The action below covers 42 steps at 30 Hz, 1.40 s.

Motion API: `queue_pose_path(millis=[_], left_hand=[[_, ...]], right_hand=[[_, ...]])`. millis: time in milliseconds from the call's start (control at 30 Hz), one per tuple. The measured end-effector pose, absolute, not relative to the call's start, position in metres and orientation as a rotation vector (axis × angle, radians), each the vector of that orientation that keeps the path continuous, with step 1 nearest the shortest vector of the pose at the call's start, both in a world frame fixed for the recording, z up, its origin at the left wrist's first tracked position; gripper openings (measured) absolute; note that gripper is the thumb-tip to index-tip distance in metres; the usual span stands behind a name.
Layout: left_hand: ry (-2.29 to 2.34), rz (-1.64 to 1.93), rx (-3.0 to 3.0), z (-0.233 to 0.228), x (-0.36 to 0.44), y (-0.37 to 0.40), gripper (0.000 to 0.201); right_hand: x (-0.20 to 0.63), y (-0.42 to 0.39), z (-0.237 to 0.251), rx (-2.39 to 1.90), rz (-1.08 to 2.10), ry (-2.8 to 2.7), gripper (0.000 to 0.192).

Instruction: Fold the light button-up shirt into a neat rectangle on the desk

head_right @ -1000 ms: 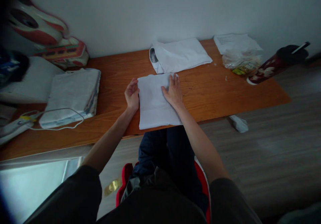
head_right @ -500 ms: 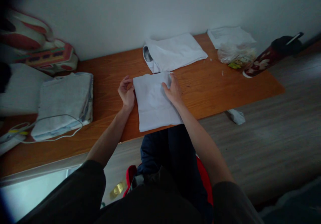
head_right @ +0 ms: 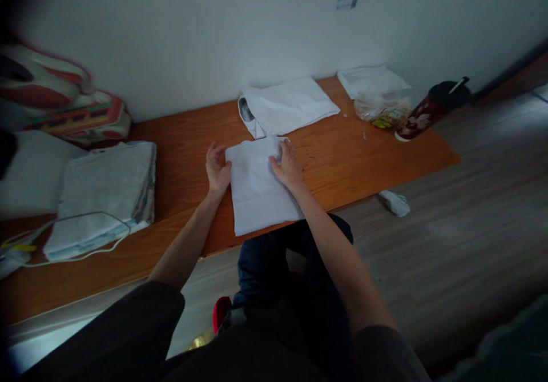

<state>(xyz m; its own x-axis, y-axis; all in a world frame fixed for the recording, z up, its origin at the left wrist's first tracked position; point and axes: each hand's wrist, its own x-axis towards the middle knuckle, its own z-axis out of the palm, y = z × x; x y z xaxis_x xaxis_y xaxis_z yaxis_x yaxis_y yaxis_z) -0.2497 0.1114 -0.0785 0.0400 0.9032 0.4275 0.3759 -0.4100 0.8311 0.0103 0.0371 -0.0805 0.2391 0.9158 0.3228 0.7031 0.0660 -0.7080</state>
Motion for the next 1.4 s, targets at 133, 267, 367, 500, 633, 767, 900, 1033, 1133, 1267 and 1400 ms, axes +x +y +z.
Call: queue_pose_path(millis=[133, 267, 367, 500, 633, 767, 900, 1033, 1133, 1267, 1400], left_hand=[[1.330, 1.368, 1.860, -0.074, -0.248, 0.107, 0.036], [1.339, 1.355, 1.912, -0.075, -0.245, 0.104, 0.041], [1.303, 1.323, 1.958, -0.077, -0.243, 0.104, 0.042], [1.287, 1.325, 1.961, -0.075, -0.242, 0.104, 0.040], [1.282, 1.328, 1.945, -0.073, -0.243, 0.103, 0.036], [1.283, 1.313, 1.941, -0.072, -0.243, 0.102, 0.037], [1.256, 1.303, 1.910, -0.071, -0.243, 0.100, 0.038], [1.260, 1.296, 1.901, -0.070, -0.241, 0.100, 0.037], [1.264, 1.313, 1.912, -0.069, -0.240, 0.100, 0.036], [1.298, 1.344, 1.894, -0.068, -0.240, 0.100, 0.037], [1.319, 1.348, 1.881, -0.067, -0.240, 0.099, 0.035]], right_hand=[[0.010, 0.038, -0.083, -1.661, 0.304, -1.533, 0.072], [0.009, 0.038, -0.083, -1.676, 0.277, -1.574, 0.077], [0.007, 0.037, -0.081, -1.685, 0.259, -1.592, 0.086], [0.004, 0.038, -0.079, -1.707, 0.294, -1.548, 0.092], [0.003, 0.039, -0.076, -1.721, 0.297, -1.555, 0.098], [0.001, 0.037, -0.073, -1.728, 0.281, -1.554, 0.099], [0.000, 0.036, -0.070, -1.731, 0.283, -1.557, 0.099], [0.000, 0.036, -0.069, -1.736, 0.285, -1.568, 0.099], [0.001, 0.037, -0.069, -1.736, 0.300, -1.566, 0.097], [0.000, 0.036, -0.069, -1.740, 0.300, -1.564, 0.098], [-0.001, 0.035, -0.068, -1.742, 0.279, -1.572, 0.098]])
